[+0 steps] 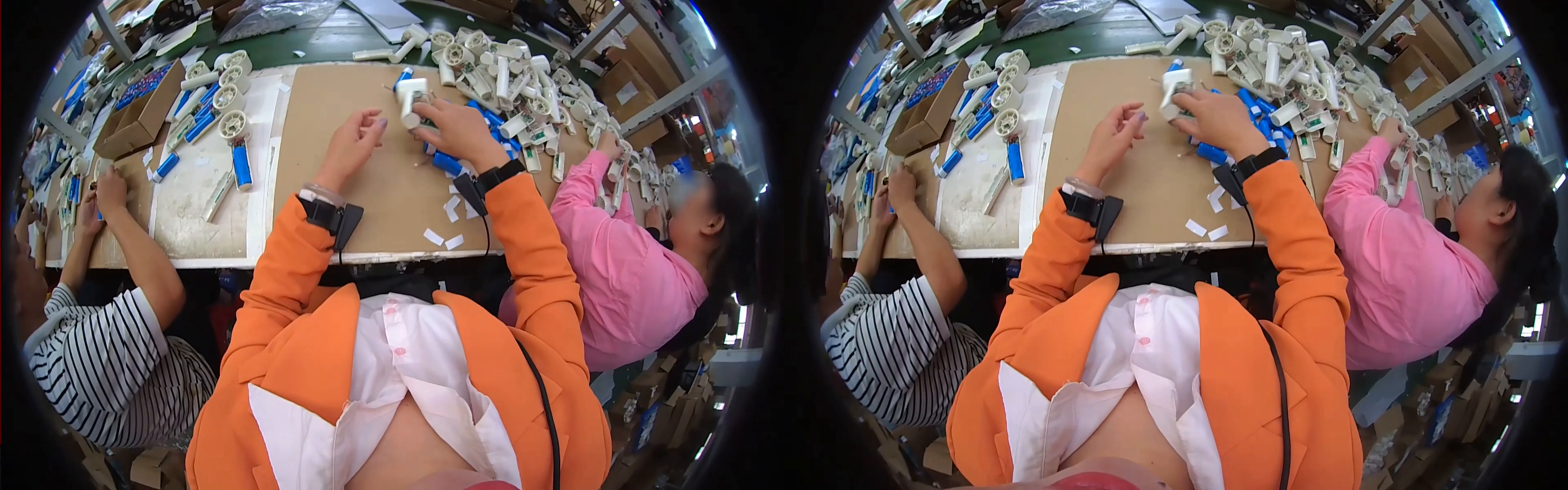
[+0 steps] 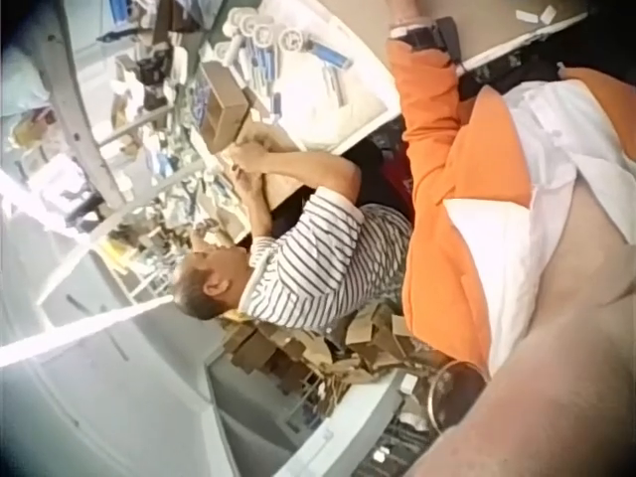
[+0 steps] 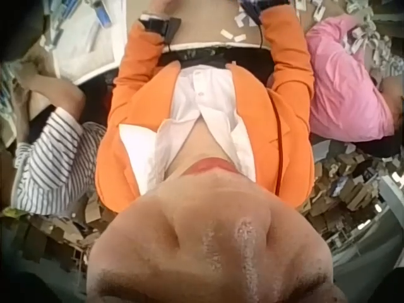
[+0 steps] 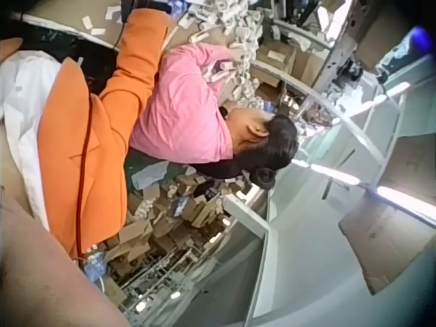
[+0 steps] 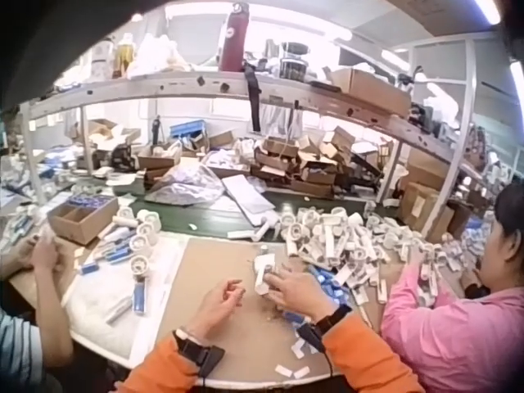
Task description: Assembling small blue cylindrical components into circular white housings at a factory workbench.
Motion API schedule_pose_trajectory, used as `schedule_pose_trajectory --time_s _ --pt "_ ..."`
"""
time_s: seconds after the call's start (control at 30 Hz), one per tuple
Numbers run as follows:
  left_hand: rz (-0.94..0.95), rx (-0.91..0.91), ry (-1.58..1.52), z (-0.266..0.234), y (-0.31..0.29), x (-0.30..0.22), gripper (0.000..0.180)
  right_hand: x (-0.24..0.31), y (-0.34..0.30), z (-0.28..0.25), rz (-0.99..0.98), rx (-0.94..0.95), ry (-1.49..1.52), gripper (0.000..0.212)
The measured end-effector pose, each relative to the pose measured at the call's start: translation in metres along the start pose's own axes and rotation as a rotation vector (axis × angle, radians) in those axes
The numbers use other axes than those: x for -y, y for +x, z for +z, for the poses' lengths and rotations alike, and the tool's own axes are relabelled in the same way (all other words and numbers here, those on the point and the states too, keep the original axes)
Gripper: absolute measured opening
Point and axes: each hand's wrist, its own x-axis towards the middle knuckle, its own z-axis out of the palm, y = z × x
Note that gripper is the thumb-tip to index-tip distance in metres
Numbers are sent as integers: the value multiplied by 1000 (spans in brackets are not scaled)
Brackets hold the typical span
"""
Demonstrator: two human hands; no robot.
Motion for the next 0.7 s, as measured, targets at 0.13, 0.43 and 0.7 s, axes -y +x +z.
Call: schedule_pose_trajectory --time_s 0.13,0.43,0.7 --pt "-13 -25 238 -13 11 23 60 51 -21 -14 -24 229 -90 43" --pt "-268 158 180 -15 5 -2 53 52 -59 28 276 -43 572 41" --pt "-356 258 98 -19 -14 -32 67 76 -70 17 226 71 768 28"
